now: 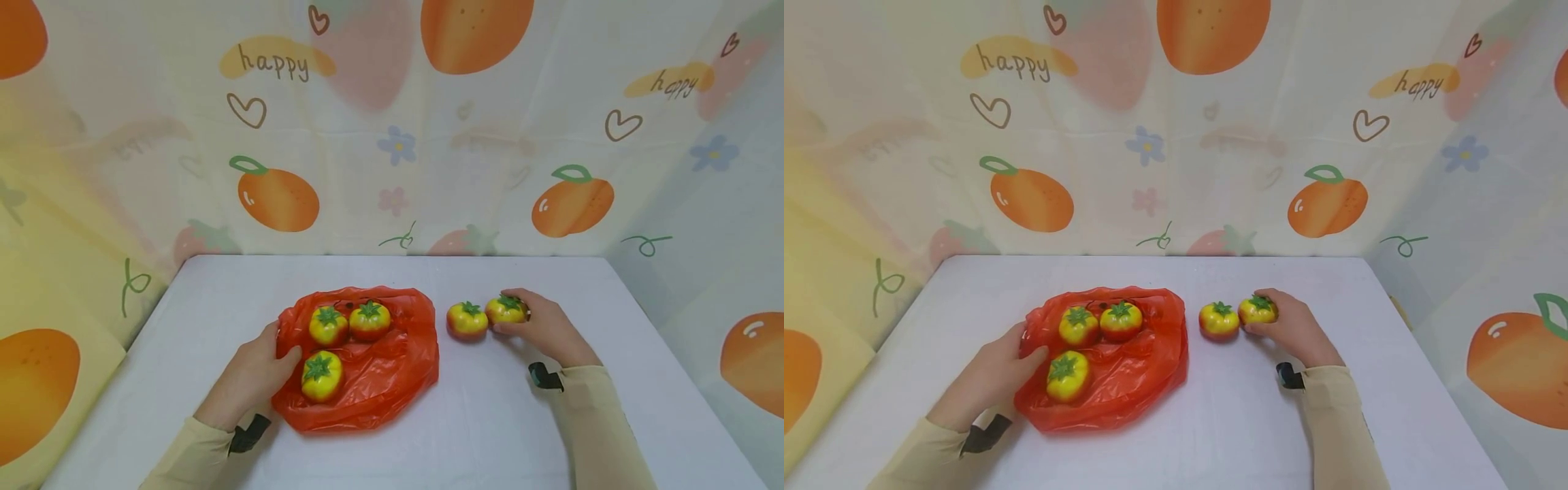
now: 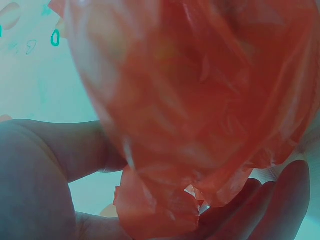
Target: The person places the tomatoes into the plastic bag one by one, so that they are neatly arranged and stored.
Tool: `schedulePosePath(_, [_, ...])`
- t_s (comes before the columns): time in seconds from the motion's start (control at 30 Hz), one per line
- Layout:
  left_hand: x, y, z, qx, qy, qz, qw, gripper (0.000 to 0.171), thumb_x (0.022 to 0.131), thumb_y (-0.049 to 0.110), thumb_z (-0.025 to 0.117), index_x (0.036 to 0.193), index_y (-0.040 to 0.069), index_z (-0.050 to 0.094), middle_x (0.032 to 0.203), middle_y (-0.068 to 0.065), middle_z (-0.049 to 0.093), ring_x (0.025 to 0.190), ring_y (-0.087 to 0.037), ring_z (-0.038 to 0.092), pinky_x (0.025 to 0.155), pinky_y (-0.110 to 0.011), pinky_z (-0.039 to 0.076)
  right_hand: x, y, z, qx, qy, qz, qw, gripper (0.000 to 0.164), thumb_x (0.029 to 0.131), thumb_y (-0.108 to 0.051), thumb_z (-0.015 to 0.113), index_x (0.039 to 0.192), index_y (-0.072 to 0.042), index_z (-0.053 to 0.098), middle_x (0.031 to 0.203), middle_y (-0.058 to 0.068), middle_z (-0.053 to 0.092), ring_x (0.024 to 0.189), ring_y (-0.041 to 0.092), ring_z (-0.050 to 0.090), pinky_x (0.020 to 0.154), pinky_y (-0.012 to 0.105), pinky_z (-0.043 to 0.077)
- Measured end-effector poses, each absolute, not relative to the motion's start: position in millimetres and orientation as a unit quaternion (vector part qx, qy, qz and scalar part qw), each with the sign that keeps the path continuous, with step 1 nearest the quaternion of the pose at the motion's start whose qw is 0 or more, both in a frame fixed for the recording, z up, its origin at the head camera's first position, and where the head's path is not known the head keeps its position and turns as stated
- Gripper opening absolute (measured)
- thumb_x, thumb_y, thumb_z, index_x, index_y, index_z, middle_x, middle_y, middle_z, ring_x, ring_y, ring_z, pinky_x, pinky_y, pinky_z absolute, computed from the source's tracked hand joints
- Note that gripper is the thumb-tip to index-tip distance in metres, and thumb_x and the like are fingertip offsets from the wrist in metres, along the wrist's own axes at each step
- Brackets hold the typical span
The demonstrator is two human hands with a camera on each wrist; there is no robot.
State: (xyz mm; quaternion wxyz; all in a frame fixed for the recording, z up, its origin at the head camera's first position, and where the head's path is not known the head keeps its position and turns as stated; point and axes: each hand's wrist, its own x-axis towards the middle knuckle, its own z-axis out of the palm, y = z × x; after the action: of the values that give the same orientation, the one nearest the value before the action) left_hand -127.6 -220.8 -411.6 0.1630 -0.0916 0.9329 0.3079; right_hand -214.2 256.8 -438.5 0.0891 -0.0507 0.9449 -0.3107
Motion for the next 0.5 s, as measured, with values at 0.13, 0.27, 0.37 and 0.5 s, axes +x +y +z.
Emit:
schedulePosePath(0.13, [-126.6,-221.8,-412.0,-0.09,0.934,0.307,0.161,0.081,0.109,0.036,0.057,0.167,-0.007,0.021,0.161,-0.033,0.048,0.134,-0.044,0.061,0.107,-0.061,0.058,-212.7,259.5,-434.0,-0.046,0.947,-0.307,0.079,0.076,0.093,-0.046,0.083,0.156,-0.016,0.054,0.159,0.02,0.056,0.142,0.043,0.052,0.121,0.067,0.043])
schedulePosePath(0.27, [-126.7,-221.7,-412.1,-0.091,0.932,0.31,0.163,0.082,0.109,0.036,0.057,0.167,-0.008,0.02,0.162,-0.034,0.046,0.133,-0.043,0.061,0.107,-0.061,0.059,-209.4,262.7,-428.8,-0.044,0.948,-0.308,0.07,0.075,0.094,-0.045,0.082,0.157,-0.017,0.053,0.158,0.02,0.056,0.136,0.041,0.055,0.116,0.065,0.049])
schedulePosePath(0.37, [-126.5,-220.9,-412.0,-0.093,0.932,0.311,0.163,0.082,0.109,0.036,0.057,0.167,-0.008,0.02,0.163,-0.034,0.045,0.133,-0.043,0.061,0.106,-0.061,0.059,-207.3,263.3,-424.1,-0.049,0.948,-0.308,0.062,0.074,0.096,-0.044,0.082,0.158,-0.017,0.052,0.158,0.02,0.055,0.134,0.042,0.056,0.115,0.064,0.051])
schedulePosePath(0.5, [-125.7,-219.9,-411.0,-0.092,0.932,0.312,0.16,0.082,0.108,0.036,0.058,0.167,-0.008,0.02,0.163,-0.034,0.046,0.134,-0.044,0.061,0.105,-0.06,0.059,-204.7,260.2,-415.3,-0.054,0.949,-0.306,0.06,0.075,0.096,-0.044,0.081,0.159,-0.017,0.051,0.159,0.019,0.054,0.134,0.042,0.055,0.113,0.064,0.052])
